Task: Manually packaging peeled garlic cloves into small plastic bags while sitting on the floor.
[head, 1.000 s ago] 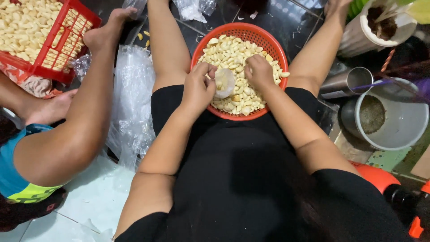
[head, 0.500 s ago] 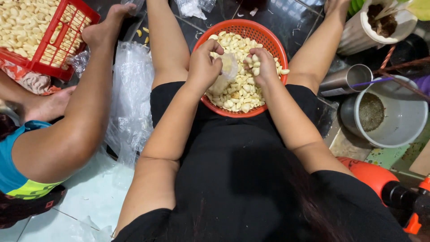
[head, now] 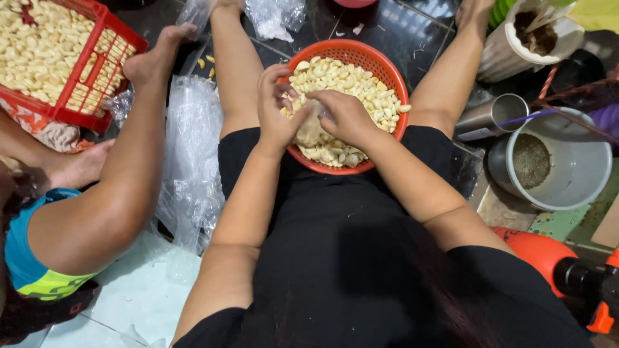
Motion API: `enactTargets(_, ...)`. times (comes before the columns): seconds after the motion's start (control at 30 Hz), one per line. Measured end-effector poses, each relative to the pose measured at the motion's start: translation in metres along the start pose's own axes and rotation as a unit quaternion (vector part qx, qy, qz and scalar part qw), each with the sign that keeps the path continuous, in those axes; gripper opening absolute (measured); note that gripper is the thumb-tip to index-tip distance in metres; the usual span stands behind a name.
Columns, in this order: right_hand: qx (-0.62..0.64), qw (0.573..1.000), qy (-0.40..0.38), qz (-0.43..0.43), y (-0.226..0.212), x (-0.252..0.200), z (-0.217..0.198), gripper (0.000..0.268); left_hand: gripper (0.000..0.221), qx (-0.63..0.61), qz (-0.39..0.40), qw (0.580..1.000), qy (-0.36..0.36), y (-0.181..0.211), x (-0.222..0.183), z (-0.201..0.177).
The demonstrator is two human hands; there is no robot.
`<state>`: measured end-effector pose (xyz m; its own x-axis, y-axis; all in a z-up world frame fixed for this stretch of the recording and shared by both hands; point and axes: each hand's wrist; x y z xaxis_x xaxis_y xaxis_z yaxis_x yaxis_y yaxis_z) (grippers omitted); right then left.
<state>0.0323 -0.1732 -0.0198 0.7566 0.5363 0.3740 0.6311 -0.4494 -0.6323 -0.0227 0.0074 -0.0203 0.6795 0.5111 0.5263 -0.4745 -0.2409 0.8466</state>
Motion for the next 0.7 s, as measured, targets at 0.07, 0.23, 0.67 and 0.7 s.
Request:
enactTargets(0.07, 0.021, 0.998, 0.003, -0.065, -0.003, 0.001, -0.006, 0.058, 0.123, 0.001, -0.052, 0.991, -0.127, -0.029, -0.013, -0.017)
enactTargets(0.23, 0.013, 0.996, -0.053, -0.075, -0.032, 0.01, -0.018, 0.049, 0.075, 0.009, -0.186, 0.96, -0.21, -0.102, -0.071, 0.0)
enactTargets(0.67, 0.202, 0.964, -0.169, 0.025, 0.013, -0.021, -0.047, 0.086, 0.036, -0.072, -0.322, 0.878, -0.347, -0.109, -0.084, 0.009)
enactTargets(0.7, 0.2, 0.965, -0.169, 0.021, 0.011, -0.022, -0.039, 0.086, 0.036, -0.073, -0.319, 0.879, -0.346, -0.104, -0.092, 0.009)
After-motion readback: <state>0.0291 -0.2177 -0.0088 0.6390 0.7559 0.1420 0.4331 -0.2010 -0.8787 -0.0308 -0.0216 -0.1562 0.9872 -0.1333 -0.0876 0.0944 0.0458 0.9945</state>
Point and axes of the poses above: each hand's wrist, its own x-axis towards the middle knuckle, its own z-axis out of the palm, y = z × x, and after that the axes turned 15 degrees about y, right-handed
